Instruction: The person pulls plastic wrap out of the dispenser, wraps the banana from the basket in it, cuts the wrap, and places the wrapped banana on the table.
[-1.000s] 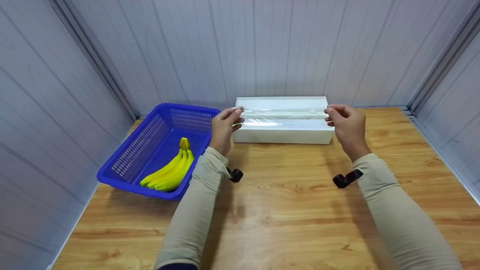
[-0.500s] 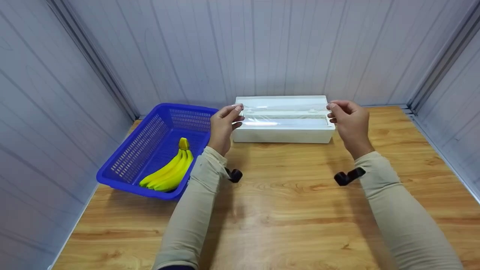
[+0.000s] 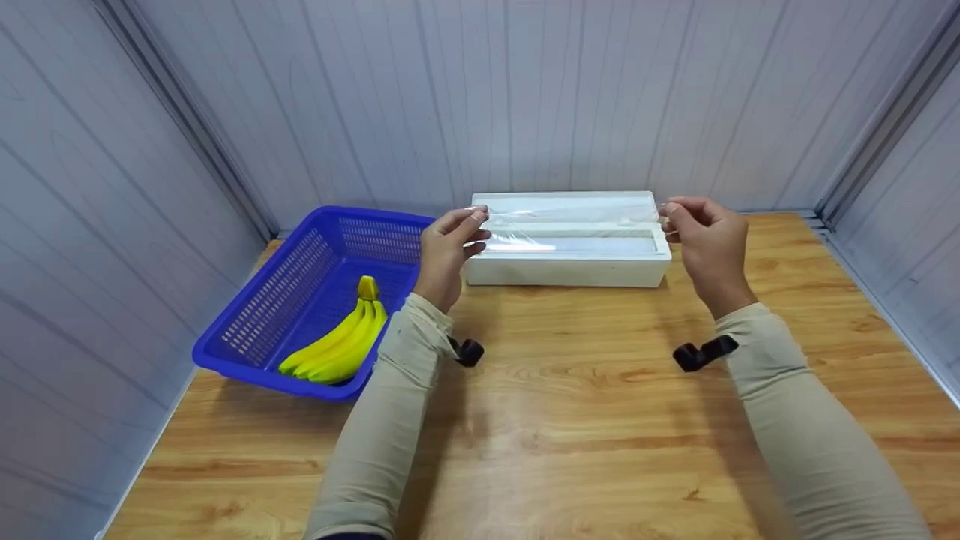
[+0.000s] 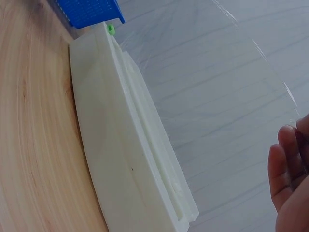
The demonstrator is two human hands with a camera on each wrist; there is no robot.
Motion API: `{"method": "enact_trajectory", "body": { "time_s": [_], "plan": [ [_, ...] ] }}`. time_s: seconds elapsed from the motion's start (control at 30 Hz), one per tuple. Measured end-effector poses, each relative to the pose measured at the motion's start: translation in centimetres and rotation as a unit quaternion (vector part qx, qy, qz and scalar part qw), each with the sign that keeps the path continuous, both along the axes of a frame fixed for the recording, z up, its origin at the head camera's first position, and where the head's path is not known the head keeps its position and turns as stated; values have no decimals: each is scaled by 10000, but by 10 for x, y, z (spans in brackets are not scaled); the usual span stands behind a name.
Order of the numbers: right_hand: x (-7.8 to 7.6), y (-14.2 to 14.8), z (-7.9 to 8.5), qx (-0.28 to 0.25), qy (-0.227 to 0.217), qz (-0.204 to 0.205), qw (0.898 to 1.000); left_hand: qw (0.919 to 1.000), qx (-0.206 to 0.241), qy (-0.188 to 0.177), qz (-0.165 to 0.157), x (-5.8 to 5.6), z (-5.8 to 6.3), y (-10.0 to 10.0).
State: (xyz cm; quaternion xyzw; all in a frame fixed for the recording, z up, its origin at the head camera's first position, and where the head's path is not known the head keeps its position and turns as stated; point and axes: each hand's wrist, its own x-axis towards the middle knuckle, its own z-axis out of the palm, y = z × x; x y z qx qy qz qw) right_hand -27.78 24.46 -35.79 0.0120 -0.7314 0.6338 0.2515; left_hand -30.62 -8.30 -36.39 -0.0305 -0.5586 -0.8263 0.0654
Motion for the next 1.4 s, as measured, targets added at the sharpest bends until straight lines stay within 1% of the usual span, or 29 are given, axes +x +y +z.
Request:
{"method": "enact_trajectory", "body": {
  "time_s": [0.17,0.47,0.57,0.73,0.9,1.17,1.27,1.4],
  "plan": [
    [3,1,2,18,36,-35,10000,10000,-39,17,-74,2,0,-1],
    [5,4,8,-303,374,189,9987,9995,47,249,-207,5,4,-3],
    [7,5,9,-366,430,210,9982,9993,59,279,-257,6,5,-3],
    [8,7,11,-533,496,273,9970,9992,42,324,-250,7,8,-1],
    [8,7,12,-500,434,212,9976,9990,36,374,-251,7,9,-1],
    [11,4,14,-337,411,192,9984,9988,-30,431,-236,10,10,-3],
    [13,3,16,-323,439,177,9984,9988,-48,431,-241,10,12,-3],
    [14,4,19,-285,509,146,9982,9987,-29,480,-156,12,17,-1]
  ]
}}
